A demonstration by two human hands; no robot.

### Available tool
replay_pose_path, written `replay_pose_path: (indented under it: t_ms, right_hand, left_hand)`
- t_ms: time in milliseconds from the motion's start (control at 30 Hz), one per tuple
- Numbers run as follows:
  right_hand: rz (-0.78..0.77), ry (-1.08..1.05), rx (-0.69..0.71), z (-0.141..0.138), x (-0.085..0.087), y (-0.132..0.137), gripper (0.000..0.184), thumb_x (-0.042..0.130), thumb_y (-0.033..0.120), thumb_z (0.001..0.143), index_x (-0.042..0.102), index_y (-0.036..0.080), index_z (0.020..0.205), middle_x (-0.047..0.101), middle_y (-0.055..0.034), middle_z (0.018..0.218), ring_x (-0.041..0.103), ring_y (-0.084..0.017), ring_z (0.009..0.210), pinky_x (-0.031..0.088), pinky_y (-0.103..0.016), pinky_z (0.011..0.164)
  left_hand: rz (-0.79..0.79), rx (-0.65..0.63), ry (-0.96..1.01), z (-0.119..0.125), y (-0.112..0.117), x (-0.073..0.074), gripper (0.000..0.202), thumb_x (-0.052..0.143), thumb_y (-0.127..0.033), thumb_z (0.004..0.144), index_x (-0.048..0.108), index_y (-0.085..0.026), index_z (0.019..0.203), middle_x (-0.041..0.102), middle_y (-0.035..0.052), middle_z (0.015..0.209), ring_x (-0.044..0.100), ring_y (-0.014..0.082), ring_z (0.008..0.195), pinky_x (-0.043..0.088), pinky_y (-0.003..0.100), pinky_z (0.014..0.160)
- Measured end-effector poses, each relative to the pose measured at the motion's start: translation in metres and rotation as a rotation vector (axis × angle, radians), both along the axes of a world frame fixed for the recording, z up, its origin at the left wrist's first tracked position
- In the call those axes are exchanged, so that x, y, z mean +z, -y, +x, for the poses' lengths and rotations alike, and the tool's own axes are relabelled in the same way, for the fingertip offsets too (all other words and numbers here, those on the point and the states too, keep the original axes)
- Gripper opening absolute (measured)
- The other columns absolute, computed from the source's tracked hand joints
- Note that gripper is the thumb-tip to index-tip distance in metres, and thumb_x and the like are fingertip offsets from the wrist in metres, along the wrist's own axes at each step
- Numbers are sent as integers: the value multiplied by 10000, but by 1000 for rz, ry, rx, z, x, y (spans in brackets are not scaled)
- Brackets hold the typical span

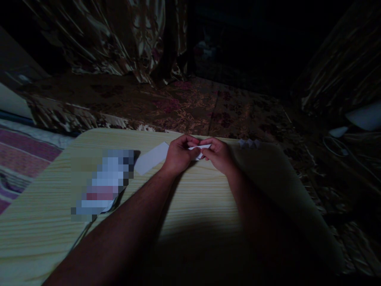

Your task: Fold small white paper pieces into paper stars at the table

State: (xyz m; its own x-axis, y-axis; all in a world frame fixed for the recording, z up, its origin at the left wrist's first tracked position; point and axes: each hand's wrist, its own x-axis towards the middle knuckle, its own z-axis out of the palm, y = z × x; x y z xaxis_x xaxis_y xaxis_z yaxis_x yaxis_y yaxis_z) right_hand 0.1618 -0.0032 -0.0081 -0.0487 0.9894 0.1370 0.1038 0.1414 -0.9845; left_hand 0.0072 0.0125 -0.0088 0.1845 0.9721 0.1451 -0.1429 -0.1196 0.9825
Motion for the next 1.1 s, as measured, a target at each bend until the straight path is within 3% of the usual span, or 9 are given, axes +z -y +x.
replay_pose_path:
  t_ms: [167,367,567,767,967,1100]
  right_hand:
    - [58,72,-51,0,3,2,150,659,303,732,628,173,800,643,4,665,577,-114,560,438,-226,515]
    - [108,178,-88,1,4,3,112,615,282,744,628,171,758,639,-3,720,568,-116,606,444,-236,562]
    - [68,192,-64,-1,3,2,130,590,299,756,615,173,775,620,4,707,553,-111,608,433,-230,564]
    - [3,67,-89,2,1,-1,145,582,335,773,585,190,777,554,38,593,490,-88,490,371,-208,459]
    - [2,-147,-219,9,-3,-8,120,566,310,775,556,192,759,528,49,592,452,-65,444,359,-200,420]
    - [9,-185,-193,9,-5,-8,121,604,302,759,584,183,760,545,41,598,457,-66,451,355,-201,419]
  left_hand:
    - [32,2,-12,1,1,1,337,781,-237,605,616,-159,888,661,4,730,599,124,606,468,237,574]
    - [119,31,-136,2,2,-2,282,759,-218,618,628,-161,861,662,17,782,599,128,669,473,235,603]
    - [100,32,-146,2,3,1,257,744,-192,614,621,-157,837,667,12,772,581,116,631,455,228,576]
    - [-6,108,-107,0,1,4,276,756,-214,585,634,-160,827,655,6,733,568,112,557,441,227,515]
    - [-104,145,25,-3,-1,8,323,779,-232,568,640,-152,849,646,-3,681,571,111,513,439,225,491]
    - [-116,128,79,-5,-2,7,335,785,-236,581,649,-146,874,646,-2,689,569,103,519,442,222,501]
